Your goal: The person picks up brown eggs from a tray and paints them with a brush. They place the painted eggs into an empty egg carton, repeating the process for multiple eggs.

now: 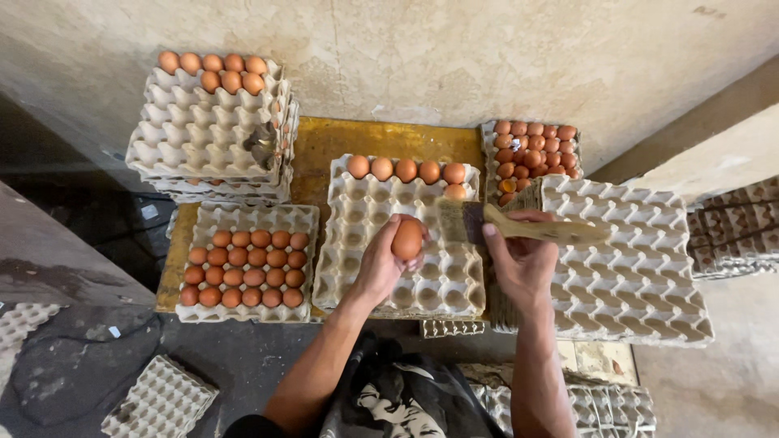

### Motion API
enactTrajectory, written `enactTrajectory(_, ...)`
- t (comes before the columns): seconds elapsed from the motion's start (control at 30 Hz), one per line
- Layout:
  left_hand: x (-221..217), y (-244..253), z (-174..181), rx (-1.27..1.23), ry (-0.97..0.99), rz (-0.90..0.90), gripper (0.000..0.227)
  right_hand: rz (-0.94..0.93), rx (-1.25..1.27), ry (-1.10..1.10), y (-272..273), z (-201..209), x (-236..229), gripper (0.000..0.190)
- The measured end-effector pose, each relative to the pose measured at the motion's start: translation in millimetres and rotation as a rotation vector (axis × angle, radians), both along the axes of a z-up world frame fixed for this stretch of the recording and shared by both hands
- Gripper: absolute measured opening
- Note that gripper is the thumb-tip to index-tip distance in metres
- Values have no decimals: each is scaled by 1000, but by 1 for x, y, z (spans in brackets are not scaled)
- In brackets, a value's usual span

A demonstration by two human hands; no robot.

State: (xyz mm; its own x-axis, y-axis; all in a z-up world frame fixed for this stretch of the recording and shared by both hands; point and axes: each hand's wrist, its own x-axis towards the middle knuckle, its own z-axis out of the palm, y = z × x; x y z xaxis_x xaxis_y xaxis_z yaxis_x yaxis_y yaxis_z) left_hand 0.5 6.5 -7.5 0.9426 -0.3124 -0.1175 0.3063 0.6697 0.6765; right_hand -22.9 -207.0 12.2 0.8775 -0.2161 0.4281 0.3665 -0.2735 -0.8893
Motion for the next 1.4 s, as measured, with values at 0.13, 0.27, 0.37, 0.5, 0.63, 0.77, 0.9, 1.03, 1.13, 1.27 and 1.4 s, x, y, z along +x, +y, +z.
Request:
enactTrajectory(0.13, -2, -7, -5, 57, -66, 4, 35, 84, 85, -31, 27, -6, -21, 46)
enactTrajectory(0.27, -6, -4, 10, 14, 83, -32, 51, 109, 35, 46, 17, 11, -9, 41)
enactTrajectory(0.37, 1, 0, -12, -47, 1, -83, 45, -44, -130, -96, 12, 14, -8, 39)
enactTrajectory(0.5, -1, -5, -9, -16, -61, -67, 32, 72, 94, -81, 16, 0, -17, 44)
enactTrajectory(0.63, 0, -2, -5, -50, 159, -101, 36, 49, 76, 48, 8, -1, -10, 43)
enactTrajectory(0.77, 3, -4, -5, -40, 67, -139, 45, -75, -74, -13, 4, 2, -13, 42)
enactTrajectory(0.9, -12, -11, 29, 22, 60, -71, 45, 31, 63, -47, 16, -16, -23, 49)
enactTrajectory(1.03, -5, -10, -3, 174, 49, -13, 45, -35, -27, 50, 11, 11, -16, 43)
enactTrajectory(1.13, -7, -3, 3, 257, 50, 4, 45, -66, 2, -12, 4, 13, -17, 43)
enactTrajectory(1.27, -11, -7, 44, 273, 20, 16, 54, 10, 85, -38, 15, -11, -22, 48)
enactTrajectory(1.4, -14, -3, 58, 303, -121, -37, 42, -23, -14, 2, 1, 1, -12, 38)
